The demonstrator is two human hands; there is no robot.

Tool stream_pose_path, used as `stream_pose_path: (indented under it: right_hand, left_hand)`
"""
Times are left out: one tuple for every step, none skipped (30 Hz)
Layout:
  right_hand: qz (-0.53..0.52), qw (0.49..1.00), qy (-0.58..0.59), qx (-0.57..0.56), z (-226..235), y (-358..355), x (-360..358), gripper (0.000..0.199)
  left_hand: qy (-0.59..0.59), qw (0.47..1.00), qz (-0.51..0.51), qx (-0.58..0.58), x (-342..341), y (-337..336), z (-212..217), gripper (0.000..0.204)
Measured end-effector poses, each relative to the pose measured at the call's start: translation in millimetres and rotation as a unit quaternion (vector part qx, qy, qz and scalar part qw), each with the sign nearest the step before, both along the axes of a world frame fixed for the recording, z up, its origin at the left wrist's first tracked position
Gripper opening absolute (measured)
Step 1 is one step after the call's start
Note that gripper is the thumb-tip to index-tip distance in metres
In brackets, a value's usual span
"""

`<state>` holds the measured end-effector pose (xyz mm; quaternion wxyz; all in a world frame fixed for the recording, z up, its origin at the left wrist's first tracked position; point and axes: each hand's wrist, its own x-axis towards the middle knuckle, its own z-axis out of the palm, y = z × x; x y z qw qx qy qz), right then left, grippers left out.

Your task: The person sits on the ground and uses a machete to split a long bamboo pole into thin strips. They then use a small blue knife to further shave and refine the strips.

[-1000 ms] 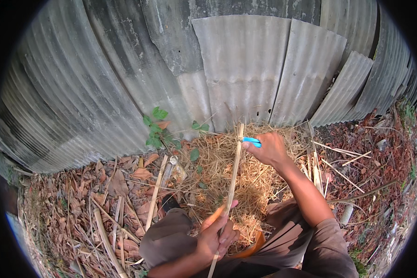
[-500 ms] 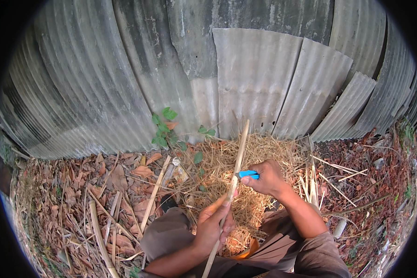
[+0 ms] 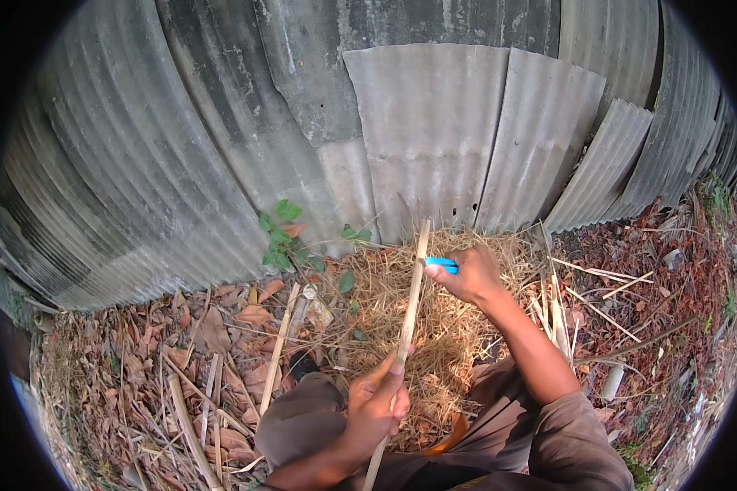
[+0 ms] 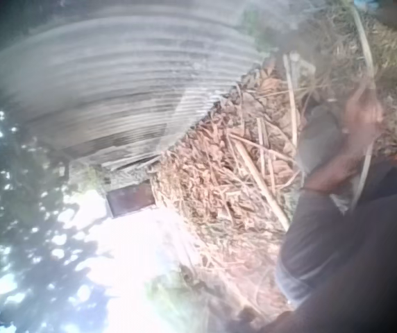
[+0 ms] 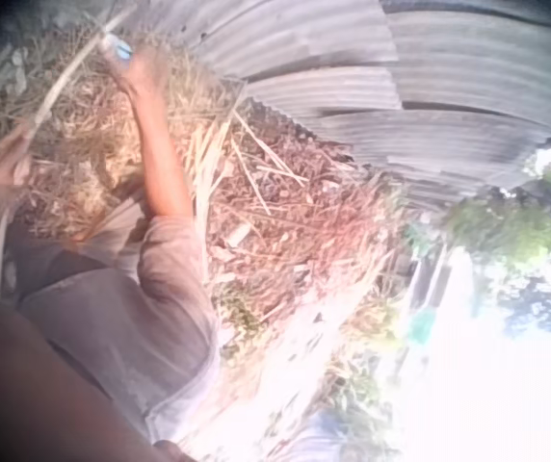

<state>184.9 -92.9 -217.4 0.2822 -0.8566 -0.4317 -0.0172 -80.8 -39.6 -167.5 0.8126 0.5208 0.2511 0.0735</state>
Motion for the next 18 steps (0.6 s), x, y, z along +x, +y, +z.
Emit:
stream_pose_path:
  right_hand:
    - [-0.023, 1.000, 0.012, -0.007, 7, 1, 10, 0.074]
    - [-0.044, 0.999, 0.024, -0.013, 13, 1, 18, 0.076]
    - [-0.064, 0.997, 0.030, -0.023, 19, -1, 25, 0.078]
    - [-0.073, 0.996, 0.026, -0.034, 17, -2, 28, 0.080]
    - [-0.081, 0.996, 0.022, -0.044, 12, -1, 31, 0.081]
    - [-0.090, 0.994, 0.025, -0.055, 5, -2, 29, 0.082]
    - [-0.112, 0.992, 0.021, -0.047, 0, -1, 31, 0.083]
    - [-0.135, 0.990, 0.016, -0.039, -2, 1, 37, 0.084]
    - [-0.159, 0.987, 0.009, -0.032, -3, 1, 46, 0.084]
    - [-0.210, 0.977, 0.033, -0.020, -5, -2, 61, 0.084]
    - [-0.215, 0.976, 0.040, -0.026, -9, -15, 69, 0.083]
    - [-0.214, 0.975, 0.050, -0.026, -6, -19, 70, 0.082]
    - [-0.205, 0.977, 0.054, -0.029, 6, -15, 68, 0.081]
    - [-0.154, 0.982, 0.112, 0.004, 11, -13, 51, 0.076]
    - [-0.107, 0.991, 0.084, 0.011, 11, -15, 34, 0.075]
    - [-0.060, 0.996, 0.057, 0.018, 10, -17, 18, 0.073]
    - [-0.002, 0.998, 0.050, 0.048, 10, -19, -2, 0.071]
    - [0.052, 0.995, 0.044, 0.079, 13, -22, -18, 0.068]
  left_hand:
    - [0.007, 1.000, -0.006, 0.004, 0, -1, 0, 0.044]
    - [0.013, 1.000, -0.012, 0.008, 0, -3, -2, 0.044]
    - [0.015, 1.000, -0.014, 0.008, 3, -5, -3, 0.043]
    - [0.029, 0.999, -0.016, 0.018, 4, -4, 2, 0.042]
    - [0.027, 0.999, -0.016, 0.020, 7, -4, 2, 0.042]
    - [0.032, 0.999, -0.018, 0.021, 7, -5, -1, 0.042]
    - [0.037, 0.999, -0.020, 0.023, 7, -5, -2, 0.041]
    - [0.043, 0.998, -0.026, 0.025, 6, -5, 0, 0.041]
    - [0.047, 0.998, -0.034, 0.026, 7, -6, 5, 0.041]
    - [0.050, 0.997, -0.044, 0.030, 6, -6, 9, 0.040]
    - [0.032, 0.998, -0.036, 0.031, 7, -8, 10, 0.040]
    - [0.017, 0.999, -0.022, 0.037, 6, -7, 10, 0.041]
    - [-0.003, 0.999, 0.000, 0.039, 5, -7, 9, 0.041]
    - [-0.031, 0.998, 0.033, 0.042, 0, 5, -5, 0.042]
    - [-0.026, 0.998, 0.045, 0.032, 0, 9, -3, 0.042]
    - [-0.020, 0.998, 0.056, 0.024, 2, 14, 3, 0.042]
    - [-0.010, 0.998, 0.063, 0.016, 4, 17, 6, 0.043]
    - [-0.007, 0.998, 0.055, 0.013, 6, 17, 7, 0.044]
